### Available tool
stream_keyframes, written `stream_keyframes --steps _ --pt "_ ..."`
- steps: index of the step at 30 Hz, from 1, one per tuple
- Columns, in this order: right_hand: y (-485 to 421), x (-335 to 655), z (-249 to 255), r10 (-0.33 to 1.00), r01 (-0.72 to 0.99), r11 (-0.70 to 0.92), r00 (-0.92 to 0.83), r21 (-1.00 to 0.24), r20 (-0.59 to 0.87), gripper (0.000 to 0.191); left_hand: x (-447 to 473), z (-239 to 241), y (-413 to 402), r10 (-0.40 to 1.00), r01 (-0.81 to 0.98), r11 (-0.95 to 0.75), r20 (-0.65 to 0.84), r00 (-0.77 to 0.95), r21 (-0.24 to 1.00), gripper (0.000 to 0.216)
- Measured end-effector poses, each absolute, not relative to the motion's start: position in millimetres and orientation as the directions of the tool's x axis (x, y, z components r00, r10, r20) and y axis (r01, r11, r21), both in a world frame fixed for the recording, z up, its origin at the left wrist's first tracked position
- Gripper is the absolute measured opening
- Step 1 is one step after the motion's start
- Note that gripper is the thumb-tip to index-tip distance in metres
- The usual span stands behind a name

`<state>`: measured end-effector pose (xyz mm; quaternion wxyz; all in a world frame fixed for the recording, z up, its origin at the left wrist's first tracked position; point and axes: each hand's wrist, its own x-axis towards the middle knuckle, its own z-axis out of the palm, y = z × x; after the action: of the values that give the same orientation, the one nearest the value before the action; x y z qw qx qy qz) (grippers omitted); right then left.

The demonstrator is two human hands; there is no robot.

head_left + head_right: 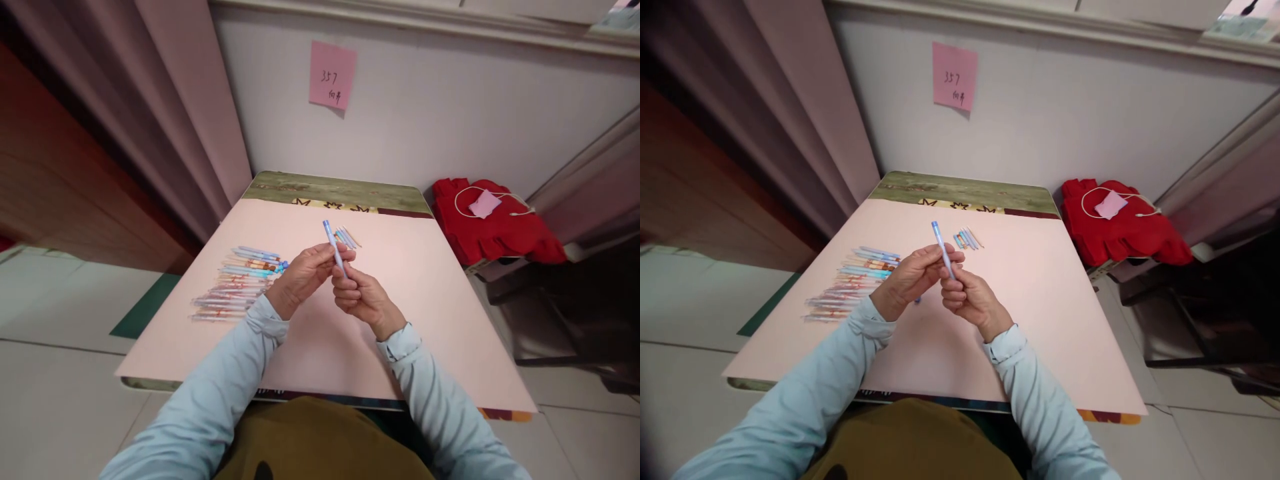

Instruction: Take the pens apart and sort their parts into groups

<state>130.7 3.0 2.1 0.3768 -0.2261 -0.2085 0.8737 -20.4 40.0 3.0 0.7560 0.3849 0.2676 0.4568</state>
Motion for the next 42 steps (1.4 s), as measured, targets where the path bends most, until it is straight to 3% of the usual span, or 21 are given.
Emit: stream_keyframes --steps 3,6,9,11,13,18,23,29,35,42 --pt "8.2 124.6 -5.8 0.794 -0.553 -0.576 -0.554 -0.602 -0.25 0.032 -17.6 -0.2 43.0 0.932 -0.474 0.266 -0.098 0.349 0.839 0.026" --pt "9.7 117.6 -15.4 0.886 -0.491 -0.411 -0.412 -0.768 -0.211 0.037 -13.5 -2.7 44.2 0.95 -0.45 0.259 -0.14 0.281 0.855 0.028" --pt "9.1 114.0 -23.3 0.979 -0.269 -0.162 -0.167 -0.949 -0.12 0.039 -8.9 -4.9 44.5 0.969 -0.433 0.233 -0.17 0.18 0.871 0.03" --pt "9.0 114.4 -27.3 0.998 -0.118 -0.057 -0.022 -0.991 -0.055 0.036 -6.6 -6.7 44.8 0.977 -0.434 0.213 -0.181 0.113 0.875 0.03" --pt "10.2 116.4 -30.7 0.995 -0.118 -0.091 0.018 -0.989 -0.094 0.037 -5.5 -8.8 45.7 0.976 -0.439 0.219 -0.197 0.096 0.872 0.03" --pt "17.8 122.8 -40.7 0.906 -0.373 -0.423 -0.184 -0.826 -0.38 0.056 -4.2 -14.5 49.7 0.964 -0.422 0.266 -0.23 0.136 0.867 0.03" --pt "20.9 125.3 -45.8 0.943 -0.457 -0.326 -0.099 -0.828 -0.317 0.041 -1.2 -17.5 55.1 0.961 -0.424 0.276 -0.244 0.129 0.863 0.028" --pt "21.5 126.0 -44.5 0.892 -0.473 -0.45 -0.197 -0.757 -0.407 0.052 2.1 -15.2 59.8 0.968 -0.382 0.251 -0.226 0.111 0.889 0.029" --pt "18.4 127.3 -45.8 0.948 -0.47 -0.316 -0.133 -0.824 -0.288 0.043 0.3 -10.6 57.5 0.971 -0.348 0.239 -0.223 0.085 0.907 0.027" --pt "15.8 123.8 -45.5 0.923 -0.466 -0.384 -0.19 -0.797 -0.334 0.05 -1.6 1.7 54.6 0.973 -0.325 0.227 -0.2 0.114 0.918 0.03"
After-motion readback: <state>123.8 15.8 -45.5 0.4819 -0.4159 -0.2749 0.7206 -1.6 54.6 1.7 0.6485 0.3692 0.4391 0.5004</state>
